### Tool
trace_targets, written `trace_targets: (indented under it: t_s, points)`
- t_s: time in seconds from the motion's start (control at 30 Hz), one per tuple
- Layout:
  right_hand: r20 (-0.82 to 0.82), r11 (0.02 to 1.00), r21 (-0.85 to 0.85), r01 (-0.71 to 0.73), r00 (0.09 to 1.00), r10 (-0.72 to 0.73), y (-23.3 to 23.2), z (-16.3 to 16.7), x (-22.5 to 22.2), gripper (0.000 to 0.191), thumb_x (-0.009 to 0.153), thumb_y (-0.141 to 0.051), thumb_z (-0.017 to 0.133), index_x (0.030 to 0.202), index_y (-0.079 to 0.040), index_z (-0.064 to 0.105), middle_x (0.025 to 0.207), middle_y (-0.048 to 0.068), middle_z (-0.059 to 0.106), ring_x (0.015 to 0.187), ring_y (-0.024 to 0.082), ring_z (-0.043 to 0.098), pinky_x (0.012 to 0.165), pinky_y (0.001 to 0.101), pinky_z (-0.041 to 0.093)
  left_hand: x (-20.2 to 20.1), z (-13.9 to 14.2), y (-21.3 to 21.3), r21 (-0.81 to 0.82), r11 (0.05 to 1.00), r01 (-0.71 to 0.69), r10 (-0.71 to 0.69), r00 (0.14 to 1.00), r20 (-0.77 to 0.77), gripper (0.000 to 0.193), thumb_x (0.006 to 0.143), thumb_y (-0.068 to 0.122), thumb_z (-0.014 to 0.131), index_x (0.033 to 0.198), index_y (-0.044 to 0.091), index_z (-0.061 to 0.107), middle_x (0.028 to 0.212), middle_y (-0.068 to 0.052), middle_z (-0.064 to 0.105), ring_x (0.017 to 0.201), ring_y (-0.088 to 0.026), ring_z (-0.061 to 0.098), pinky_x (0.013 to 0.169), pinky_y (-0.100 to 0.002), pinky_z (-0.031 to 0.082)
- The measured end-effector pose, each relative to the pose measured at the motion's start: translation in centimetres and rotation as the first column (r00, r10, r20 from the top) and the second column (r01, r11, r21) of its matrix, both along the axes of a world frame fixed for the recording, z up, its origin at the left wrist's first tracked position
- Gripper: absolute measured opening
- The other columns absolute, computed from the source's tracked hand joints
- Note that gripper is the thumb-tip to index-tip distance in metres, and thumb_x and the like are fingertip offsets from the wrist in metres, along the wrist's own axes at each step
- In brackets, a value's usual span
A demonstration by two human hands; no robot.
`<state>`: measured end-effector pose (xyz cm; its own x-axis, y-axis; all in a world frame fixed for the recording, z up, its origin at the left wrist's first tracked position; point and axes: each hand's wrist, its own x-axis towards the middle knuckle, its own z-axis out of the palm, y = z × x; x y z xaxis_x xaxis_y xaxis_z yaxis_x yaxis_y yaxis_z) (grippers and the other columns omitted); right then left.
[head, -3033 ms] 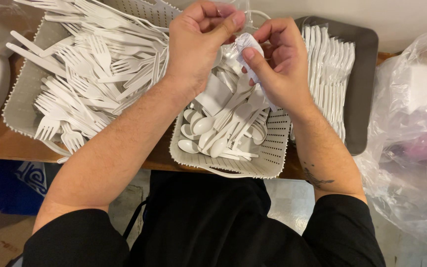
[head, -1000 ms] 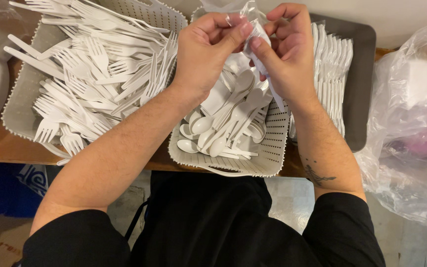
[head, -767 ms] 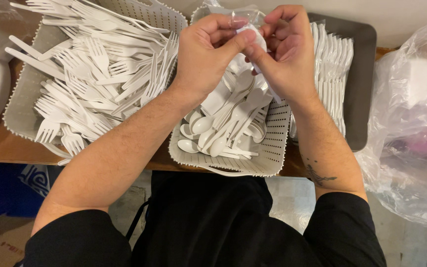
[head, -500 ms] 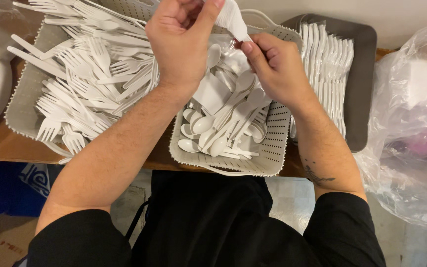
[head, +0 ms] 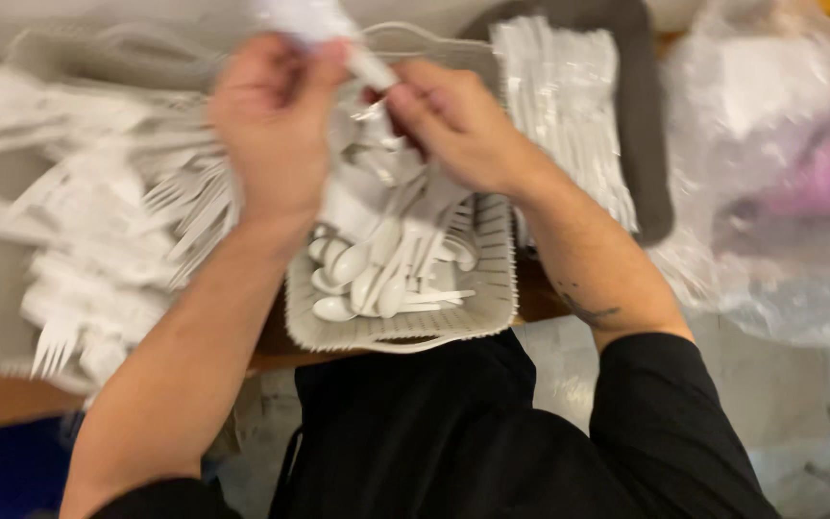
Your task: The person wraps plastic forks and spoons together with a napkin and slides each wrapped set into a small clear plastic sleeve, placing finished sets into a basket on the table. They repeatedly take utensils from baskets of loose plastic cutlery and napkins to assemble the sets one at a time.
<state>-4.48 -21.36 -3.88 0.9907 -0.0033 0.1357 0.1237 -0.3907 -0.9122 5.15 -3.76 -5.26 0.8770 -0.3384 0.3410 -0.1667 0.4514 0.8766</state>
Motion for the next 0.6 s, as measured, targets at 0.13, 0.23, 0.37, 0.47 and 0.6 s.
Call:
trace_targets:
  t_s: [0.13, 0.23, 0.37, 0.47, 0.6]
  points:
    - [0.124, 0.981, -0.095, -0.169, 0.976, 0.18, -0.5, 0.0, 0.0, 0.023, 0.112, -0.023, 0.055, 0.114, -0.005, 0.069, 0.083, -0.001, 0.069, 0.07, 0.007, 0.063, 0.061, 0.0259, 0.052, -0.2, 1.0, 1.1, -0.004, 1.0, 0.003, -0.003, 0.999, 0.043, 0.014, 0.11, -0.004, 0.073, 0.12, -0.008, 0.065, 0.109, -0.012, 0.074, 0.095, -0.014, 0.07, 0.091, -0.024, 0.058]
    - [0.207, 0.97, 0.067, -0.232, 0.955, 0.214, -0.1, -0.9, -0.1, 0.024, 0.116, -0.025, 0.054, 0.113, -0.006, 0.068, 0.085, -0.001, 0.068, 0.076, 0.007, 0.068, 0.067, 0.0259, 0.056, -1.5, 1.8, 1.0, 0.14, 0.988, 0.06, -0.07, 0.995, 0.07, 0.013, 0.106, -0.005, 0.072, 0.114, -0.007, 0.063, 0.11, -0.013, 0.073, 0.097, -0.017, 0.072, 0.094, -0.026, 0.058]
    - [0.188, 0.942, 0.268, -0.2, 0.97, 0.153, 0.2, -1.6, 0.0, 0.024, 0.114, -0.026, 0.051, 0.118, -0.007, 0.065, 0.08, -0.002, 0.064, 0.068, 0.008, 0.062, 0.062, 0.0271, 0.053, -2.8, 2.9, 0.5, 0.234, 0.963, 0.131, -0.156, 0.984, 0.088, 0.022, 0.106, -0.003, 0.076, 0.119, -0.006, 0.059, 0.112, -0.012, 0.071, 0.097, -0.018, 0.07, 0.094, -0.028, 0.058]
    - [0.266, 0.966, 0.162, -0.2, 0.952, 0.152, 0.4, -1.8, 0.7, 0.024, 0.113, -0.028, 0.053, 0.115, -0.009, 0.068, 0.081, -0.003, 0.065, 0.07, 0.008, 0.063, 0.064, 0.0279, 0.054, -2.7, 3.5, 1.1, 0.174, 0.954, 0.246, -0.269, 0.954, 0.128, 0.022, 0.112, 0.003, 0.071, 0.127, -0.007, 0.06, 0.121, -0.013, 0.068, 0.103, -0.017, 0.065, 0.098, -0.027, 0.054]
    - [0.294, 0.973, 0.069, -0.22, 0.937, 0.191, 0.2, -2.5, 0.5, 0.028, 0.112, -0.033, 0.053, 0.11, -0.009, 0.069, 0.08, -0.004, 0.068, 0.074, 0.008, 0.069, 0.068, 0.0295, 0.056, -2.1, 3.2, 1.4, 0.177, 0.976, 0.129, -0.149, 0.983, 0.104, 0.019, 0.117, 0.009, 0.056, 0.127, -0.007, 0.061, 0.13, -0.014, 0.064, 0.12, -0.019, 0.064, 0.111, -0.03, 0.056]
